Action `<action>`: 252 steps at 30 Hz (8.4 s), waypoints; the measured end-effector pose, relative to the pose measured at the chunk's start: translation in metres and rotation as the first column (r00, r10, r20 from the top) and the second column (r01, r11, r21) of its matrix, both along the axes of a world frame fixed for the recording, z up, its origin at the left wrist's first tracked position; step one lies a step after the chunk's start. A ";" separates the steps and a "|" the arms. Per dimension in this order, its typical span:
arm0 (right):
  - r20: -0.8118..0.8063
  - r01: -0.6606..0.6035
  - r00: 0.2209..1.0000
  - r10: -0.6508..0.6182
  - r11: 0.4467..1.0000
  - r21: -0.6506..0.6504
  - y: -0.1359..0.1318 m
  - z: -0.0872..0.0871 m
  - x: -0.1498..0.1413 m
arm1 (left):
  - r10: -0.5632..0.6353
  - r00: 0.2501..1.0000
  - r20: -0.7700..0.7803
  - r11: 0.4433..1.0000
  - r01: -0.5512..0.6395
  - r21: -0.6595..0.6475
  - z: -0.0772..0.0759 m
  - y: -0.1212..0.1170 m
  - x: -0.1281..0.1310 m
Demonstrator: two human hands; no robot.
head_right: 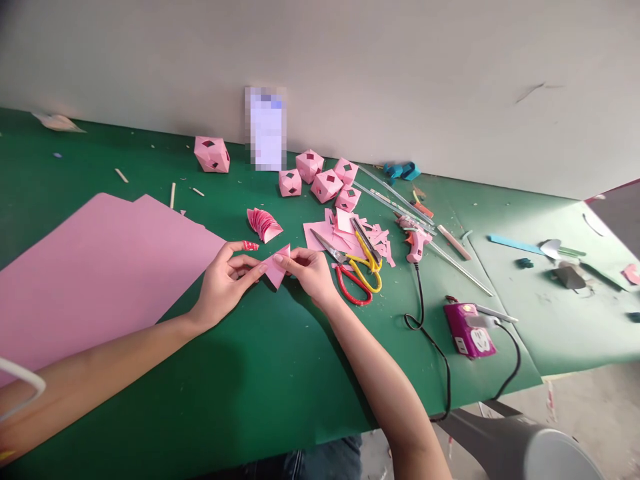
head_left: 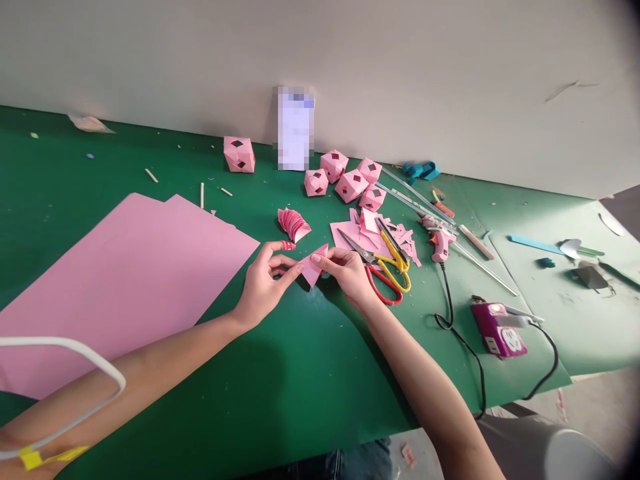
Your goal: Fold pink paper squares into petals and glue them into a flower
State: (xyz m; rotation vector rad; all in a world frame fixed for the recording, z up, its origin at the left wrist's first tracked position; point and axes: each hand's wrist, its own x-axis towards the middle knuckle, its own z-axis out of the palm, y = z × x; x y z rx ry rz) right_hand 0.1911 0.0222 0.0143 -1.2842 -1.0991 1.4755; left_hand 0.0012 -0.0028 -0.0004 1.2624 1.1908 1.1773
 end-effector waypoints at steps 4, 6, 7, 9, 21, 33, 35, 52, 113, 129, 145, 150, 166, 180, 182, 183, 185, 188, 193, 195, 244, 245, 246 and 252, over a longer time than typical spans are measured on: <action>-0.029 -0.001 1.000 0.000 1.000 -0.006 0.002 0.000 0.002 | 0.004 1.000 -0.003 1.000 -0.004 -0.009 0.001 0.000 0.001; -0.069 -0.002 0.998 0.002 1.000 -0.002 0.003 0.001 0.004 | 0.002 1.000 0.002 1.000 -0.002 -0.015 0.001 0.000 0.001; -0.086 0.000 0.996 0.000 1.000 0.000 0.003 0.001 0.004 | -0.001 1.000 0.000 1.000 0.001 -0.014 0.002 0.000 0.001; -0.107 0.006 0.994 -0.006 1.000 0.001 0.003 0.001 0.005 | -0.006 1.000 -0.011 1.000 0.006 -0.008 0.002 0.000 0.000; -0.202 0.088 0.974 -0.098 0.995 -0.056 0.006 -0.003 0.006 | -0.032 1.000 0.000 0.999 0.032 -0.032 0.004 -0.001 0.001; 0.036 0.192 0.977 -0.210 0.941 0.278 -0.007 -0.011 -0.011 | -0.096 0.995 0.027 0.993 0.098 -0.069 0.007 0.001 0.001; 0.048 0.221 0.968 -0.246 0.929 0.298 -0.007 -0.012 -0.011 | -0.115 0.993 0.022 0.990 0.116 -0.074 0.008 0.000 0.001; 0.202 0.006 0.978 -0.057 0.969 0.248 -0.006 -0.009 -0.002 | -0.066 0.993 0.093 0.990 0.076 -0.114 0.008 0.003 0.001; 0.456 -0.382 0.850 0.264 0.905 0.188 -0.001 -0.011 0.006 | 0.104 0.982 0.158 0.985 -0.080 -0.150 0.004 0.009 -0.002; 0.441 -0.433 0.827 0.349 0.896 0.103 0.000 -0.011 0.009 | 0.116 0.972 0.203 0.987 -0.089 -0.136 -0.001 0.009 -0.001; 0.481 -0.527 0.770 0.419 0.842 0.111 0.001 -0.010 0.014 | 0.157 0.963 0.220 0.982 -0.127 -0.141 0.003 0.010 0.000; 0.492 -0.534 0.761 0.423 0.839 0.105 0.000 -0.010 0.014 | 0.157 0.966 0.207 0.983 -0.132 -0.131 0.003 0.009 -0.001; 0.311 -0.359 0.898 0.310 0.927 0.112 -0.002 -0.009 0.013 | 0.194 0.942 0.275 0.980 -0.174 -0.097 0.004 0.010 0.000; 0.052 -0.251 0.968 0.247 0.965 0.081 0.002 -0.007 0.016 | 0.048 0.983 0.175 0.994 -0.031 -0.102 0.003 0.008 0.000; 0.082 -0.277 0.959 0.270 0.957 0.085 0.001 -0.007 0.015 | 0.057 0.986 0.159 0.990 -0.035 -0.134 0.003 0.007 0.000; 0.102 -0.281 0.957 0.272 0.956 0.086 0.000 -0.007 0.014 | 0.060 0.986 0.154 0.989 -0.037 -0.144 0.003 0.007 0.000; 0.148 -0.284 0.952 0.269 0.955 0.087 0.000 -0.009 0.012 | 0.048 0.987 0.151 0.990 -0.027 -0.141 0.002 0.006 0.000; 0.198 -0.303 0.938 0.284 0.950 0.076 0.001 -0.009 0.011 | 0.025 0.987 0.157 0.992 -0.005 -0.125 -0.001 0.005 0.000; 0.202 -0.331 0.929 0.312 0.941 0.073 0.002 -0.008 0.012 | 0.013 0.992 0.124 0.994 0.001 -0.111 -0.004 0.006 -0.002; 0.186 -0.327 0.932 0.311 0.943 0.066 0.003 -0.008 0.011 | 0.022 0.994 0.106 0.995 -0.011 -0.100 -0.004 0.006 -0.002; 0.306 -0.354 0.908 0.287 0.916 0.191 -0.001 -0.005 0.011 | -0.037 0.986 0.165 0.987 0.062 -0.151 0.008 0.004 0.001; 0.291 -0.350 0.912 0.288 0.917 0.191 -0.001 -0.004 0.012 | -0.033 0.985 0.168 0.987 0.059 -0.150 0.008 0.005 0.000; 0.275 -0.347 0.917 0.290 0.919 0.188 -0.001 -0.003 0.012 | -0.029 0.985 0.172 0.988 0.055 -0.147 0.007 0.005 0.000; 0.218 -0.338 0.928 0.301 0.928 0.156 0.003 0.000 0.017 | -0.031 0.976 0.214 0.986 0.065 -0.153 0.006 0.006 0.000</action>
